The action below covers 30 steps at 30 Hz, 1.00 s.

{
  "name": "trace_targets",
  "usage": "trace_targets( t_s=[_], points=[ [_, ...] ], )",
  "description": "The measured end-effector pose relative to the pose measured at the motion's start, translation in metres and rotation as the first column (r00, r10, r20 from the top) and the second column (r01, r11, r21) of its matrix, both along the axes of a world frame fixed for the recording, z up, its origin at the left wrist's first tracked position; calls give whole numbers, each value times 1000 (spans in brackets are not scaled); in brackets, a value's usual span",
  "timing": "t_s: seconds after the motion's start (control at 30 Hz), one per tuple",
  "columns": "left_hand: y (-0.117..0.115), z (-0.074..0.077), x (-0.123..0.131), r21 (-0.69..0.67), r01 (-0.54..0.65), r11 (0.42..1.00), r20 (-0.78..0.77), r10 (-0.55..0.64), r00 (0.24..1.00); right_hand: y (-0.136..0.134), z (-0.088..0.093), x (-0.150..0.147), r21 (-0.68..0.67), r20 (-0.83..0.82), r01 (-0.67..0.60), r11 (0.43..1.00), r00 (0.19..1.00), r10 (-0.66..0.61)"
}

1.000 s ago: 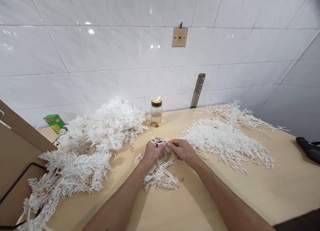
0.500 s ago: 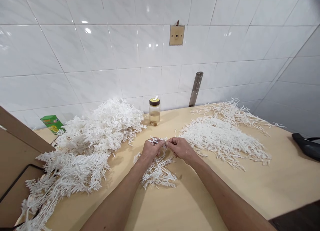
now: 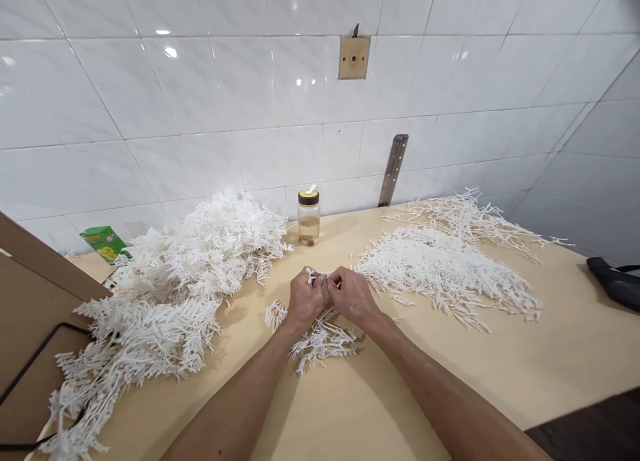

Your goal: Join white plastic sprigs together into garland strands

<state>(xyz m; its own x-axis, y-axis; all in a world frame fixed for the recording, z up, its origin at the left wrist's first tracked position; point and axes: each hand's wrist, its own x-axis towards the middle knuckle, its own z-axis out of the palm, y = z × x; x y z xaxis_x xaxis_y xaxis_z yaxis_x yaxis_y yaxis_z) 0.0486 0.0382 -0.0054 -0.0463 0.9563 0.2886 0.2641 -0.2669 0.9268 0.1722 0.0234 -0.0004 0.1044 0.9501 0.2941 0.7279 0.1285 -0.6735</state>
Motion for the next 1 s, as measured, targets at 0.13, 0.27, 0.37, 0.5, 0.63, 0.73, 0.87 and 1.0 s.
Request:
trace_targets(
  t_s=[0.13,0.27,0.37,0.5,0.63,0.73,0.87,1.0],
  points=[
    [0,1,-1,-41,-13,999,13,14,1000,-3,4,-1,-16,-30,-6,1000,1000,5],
    [4,0,-4,-73,19,997,0,-19,1000,-5,7,2,-62,-134,-110,992,986,101],
    [7,-3,-4,-76,7,997,1,-7,1000,-6,4,1,-22,-132,-134,991,983,130],
    [12,-9,-4,-92,-13,996,43,17,999,-7,-5,-1,192,-4,-207,959,977,212],
    [16,-15,-7,-138,-5,990,71,15,997,-5,-10,1,318,89,-280,906,960,265],
    [17,-17,-9,-156,56,986,115,-38,993,-2,-8,6,279,54,-237,931,971,231],
    [18,-18,-10,-155,116,981,165,-90,982,0,-2,13,178,-22,-168,970,984,174],
    [18,-17,-10,-151,135,979,164,-110,980,1,0,15,127,-10,-183,975,983,186]
  ],
)
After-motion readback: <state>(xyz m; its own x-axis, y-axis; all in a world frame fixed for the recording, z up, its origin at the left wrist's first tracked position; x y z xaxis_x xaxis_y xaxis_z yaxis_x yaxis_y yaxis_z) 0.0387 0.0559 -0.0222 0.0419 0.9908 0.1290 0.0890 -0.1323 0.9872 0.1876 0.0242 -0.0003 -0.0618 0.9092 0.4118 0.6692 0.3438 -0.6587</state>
